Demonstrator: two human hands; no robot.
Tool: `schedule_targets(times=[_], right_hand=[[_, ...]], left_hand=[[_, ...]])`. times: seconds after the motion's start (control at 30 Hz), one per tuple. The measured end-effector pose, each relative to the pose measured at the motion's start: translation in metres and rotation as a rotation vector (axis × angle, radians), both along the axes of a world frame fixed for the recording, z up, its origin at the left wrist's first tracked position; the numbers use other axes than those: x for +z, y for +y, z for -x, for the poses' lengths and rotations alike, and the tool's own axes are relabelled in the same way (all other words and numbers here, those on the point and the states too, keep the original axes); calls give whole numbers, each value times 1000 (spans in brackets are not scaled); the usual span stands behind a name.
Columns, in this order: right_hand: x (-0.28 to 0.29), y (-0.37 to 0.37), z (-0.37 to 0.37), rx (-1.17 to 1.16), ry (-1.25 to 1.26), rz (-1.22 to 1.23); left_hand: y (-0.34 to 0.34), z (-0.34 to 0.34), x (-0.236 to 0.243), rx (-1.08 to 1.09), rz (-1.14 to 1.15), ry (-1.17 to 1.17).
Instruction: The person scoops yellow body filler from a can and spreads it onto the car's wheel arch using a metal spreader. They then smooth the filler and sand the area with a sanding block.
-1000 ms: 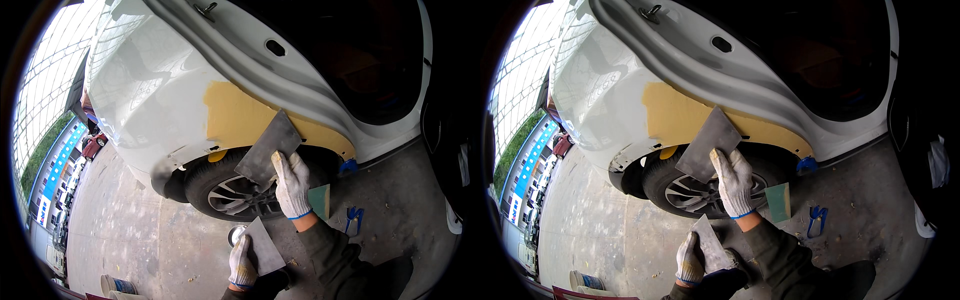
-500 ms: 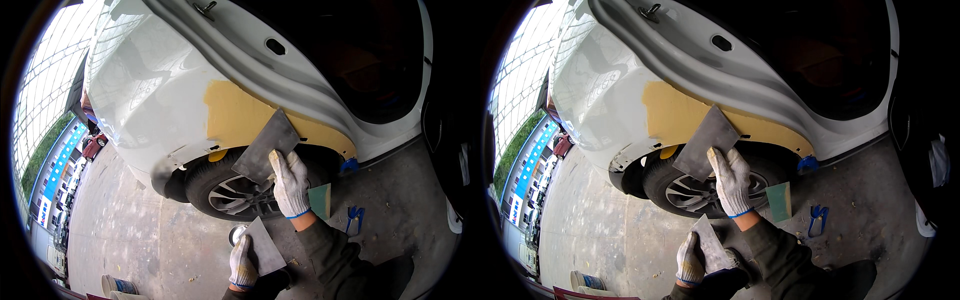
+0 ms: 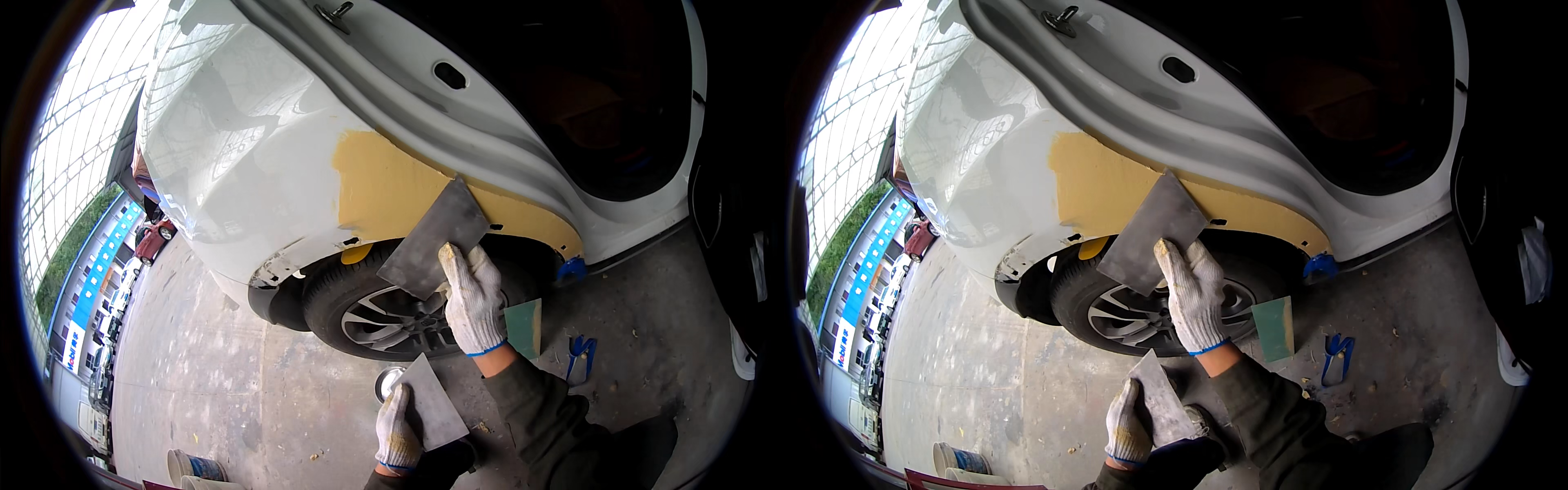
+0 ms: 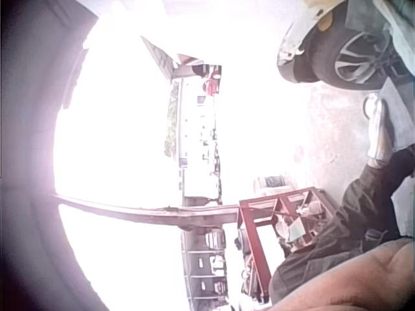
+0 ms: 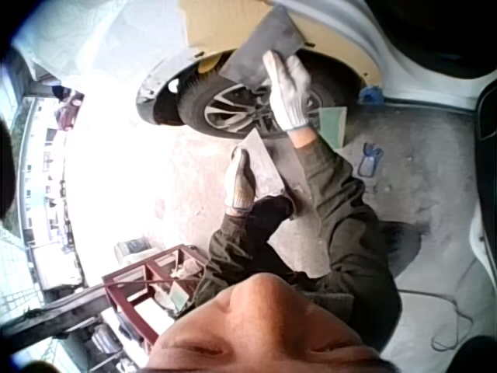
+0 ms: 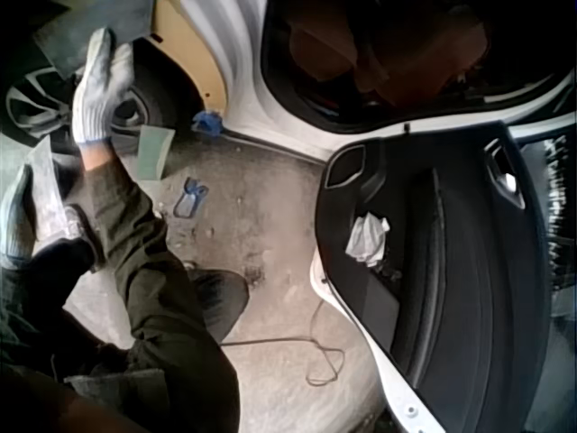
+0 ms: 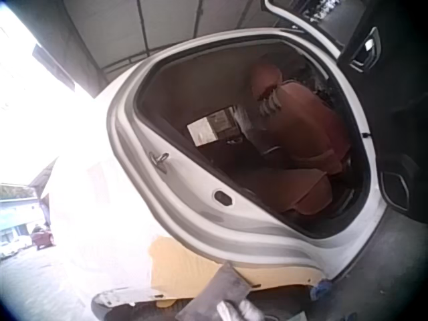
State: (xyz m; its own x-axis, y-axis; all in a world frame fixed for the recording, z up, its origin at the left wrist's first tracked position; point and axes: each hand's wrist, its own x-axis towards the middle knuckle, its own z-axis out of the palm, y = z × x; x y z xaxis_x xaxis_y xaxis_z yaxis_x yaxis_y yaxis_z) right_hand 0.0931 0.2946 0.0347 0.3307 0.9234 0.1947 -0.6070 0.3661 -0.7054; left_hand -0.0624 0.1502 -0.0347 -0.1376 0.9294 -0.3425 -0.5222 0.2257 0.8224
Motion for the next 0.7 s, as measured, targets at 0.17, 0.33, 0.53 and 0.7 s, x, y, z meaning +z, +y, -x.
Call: schedule_targets(times=[0.17,0.33,0.53,0.7], right_hand=[[-1,2,2,3,-16,-10],[-1,4,4,-2,-15,-19],[5,5,6,-14,-22,-39],[6,8,8,-22,-37,-55]], left_hand=[[-1,0,0,6,-6,6],[0,-1,2,-10,-15,-5],[1,-2,-1,54,-12,22],[-1,-1,2,27,-19,13]])
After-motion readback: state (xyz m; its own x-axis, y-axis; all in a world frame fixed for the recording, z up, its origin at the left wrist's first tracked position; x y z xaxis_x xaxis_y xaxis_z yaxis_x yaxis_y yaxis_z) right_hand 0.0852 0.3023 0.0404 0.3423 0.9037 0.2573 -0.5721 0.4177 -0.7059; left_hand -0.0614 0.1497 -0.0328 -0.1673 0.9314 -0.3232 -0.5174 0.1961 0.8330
